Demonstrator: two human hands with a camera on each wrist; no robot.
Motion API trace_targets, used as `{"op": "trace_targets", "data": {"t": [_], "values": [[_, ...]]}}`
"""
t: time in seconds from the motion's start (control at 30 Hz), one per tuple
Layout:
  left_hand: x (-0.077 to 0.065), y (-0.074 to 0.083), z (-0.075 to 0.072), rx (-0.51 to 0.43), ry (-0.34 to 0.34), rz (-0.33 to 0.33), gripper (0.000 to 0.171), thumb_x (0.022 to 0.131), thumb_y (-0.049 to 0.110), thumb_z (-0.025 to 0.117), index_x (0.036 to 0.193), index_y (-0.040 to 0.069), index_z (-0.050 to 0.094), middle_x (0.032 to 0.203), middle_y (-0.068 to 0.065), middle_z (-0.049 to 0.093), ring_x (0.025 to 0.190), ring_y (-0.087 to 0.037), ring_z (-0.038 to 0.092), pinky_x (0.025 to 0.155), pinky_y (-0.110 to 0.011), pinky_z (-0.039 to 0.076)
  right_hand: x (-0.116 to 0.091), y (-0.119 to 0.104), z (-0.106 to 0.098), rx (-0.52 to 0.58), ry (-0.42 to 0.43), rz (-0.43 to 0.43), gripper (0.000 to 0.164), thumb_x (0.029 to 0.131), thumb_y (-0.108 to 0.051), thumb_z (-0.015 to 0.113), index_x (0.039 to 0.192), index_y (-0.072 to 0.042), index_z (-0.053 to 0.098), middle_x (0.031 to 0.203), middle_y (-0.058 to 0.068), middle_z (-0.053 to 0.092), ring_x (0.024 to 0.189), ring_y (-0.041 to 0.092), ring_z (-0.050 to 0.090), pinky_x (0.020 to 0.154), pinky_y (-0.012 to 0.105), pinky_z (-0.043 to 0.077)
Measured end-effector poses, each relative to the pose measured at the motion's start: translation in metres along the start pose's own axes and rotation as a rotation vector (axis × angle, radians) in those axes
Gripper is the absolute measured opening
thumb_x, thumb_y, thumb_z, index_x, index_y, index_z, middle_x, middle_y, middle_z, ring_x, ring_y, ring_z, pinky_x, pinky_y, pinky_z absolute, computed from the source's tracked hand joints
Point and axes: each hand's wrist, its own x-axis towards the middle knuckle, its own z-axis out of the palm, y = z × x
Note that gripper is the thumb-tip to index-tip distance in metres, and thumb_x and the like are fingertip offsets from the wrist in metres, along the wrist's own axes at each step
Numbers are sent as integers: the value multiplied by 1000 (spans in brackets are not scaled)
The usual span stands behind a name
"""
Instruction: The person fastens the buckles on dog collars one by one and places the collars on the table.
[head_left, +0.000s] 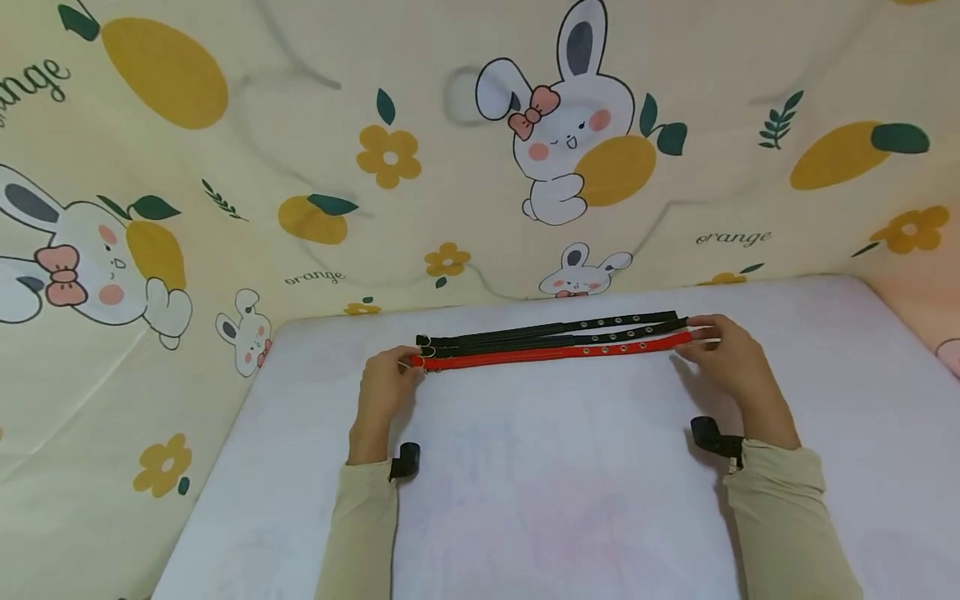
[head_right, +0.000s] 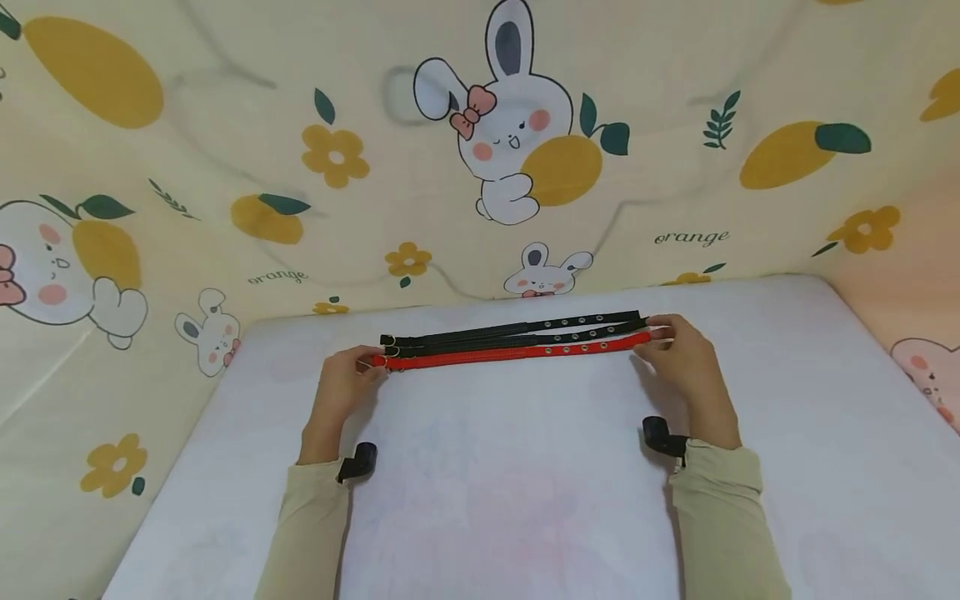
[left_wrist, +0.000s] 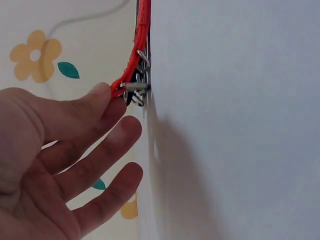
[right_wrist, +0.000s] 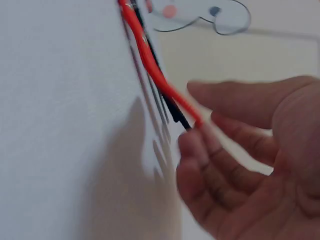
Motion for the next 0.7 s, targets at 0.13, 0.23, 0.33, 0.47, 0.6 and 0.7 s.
{"op": "trace_targets", "data": {"t": [0.13,0.23,0.33,0.47,0.6,0.7], "values": [[1,-3,-4,-43,-9,-32,31,89,3,72,119,4,71,103,-16,74,93,-28,66,86,-43,54,3,6,1,205,-50,-59,59,97,-26,66,147,-3,43,125,7,59,102,11,59,74,21,50],[1,-5,-6,-79,-19,-47,29,89,2,71,118,3,71,105,-18,74,94,-28,65,88,-43,54,3,8,4,329,-101,-95,50,99,-26,63,143,-6,49,113,-15,57,94,0,53,75,15,49],[1,-4,-8,-116,-18,-38,29,89,4,71,118,4,71,105,-18,73,93,-28,66,88,-42,55,3,8,6,353,-112,-96,46,99,-27,62,140,-8,52,109,-24,55,97,2,50,79,14,49],[3,0,-9,-211,-8,3,27,92,6,70,119,6,69,102,-17,73,84,-29,70,74,-32,54,2,9,7,300,-78,-83,48,98,-32,63,140,-11,53,108,-23,56,97,2,50,78,14,47],[2,7,-14,-278,-2,46,27,93,9,68,120,10,69,105,-16,73,84,-30,70,68,-28,50,0,9,9,328,-49,-54,46,98,-37,62,139,-17,56,106,-24,56,97,6,47,78,19,44],[1,13,-17,-295,5,75,27,93,12,69,120,14,69,109,-13,72,94,-29,68,76,-31,53,0,7,10,368,-2,-72,46,97,-38,63,138,-17,58,103,-29,58,103,4,46,80,19,40]]}}
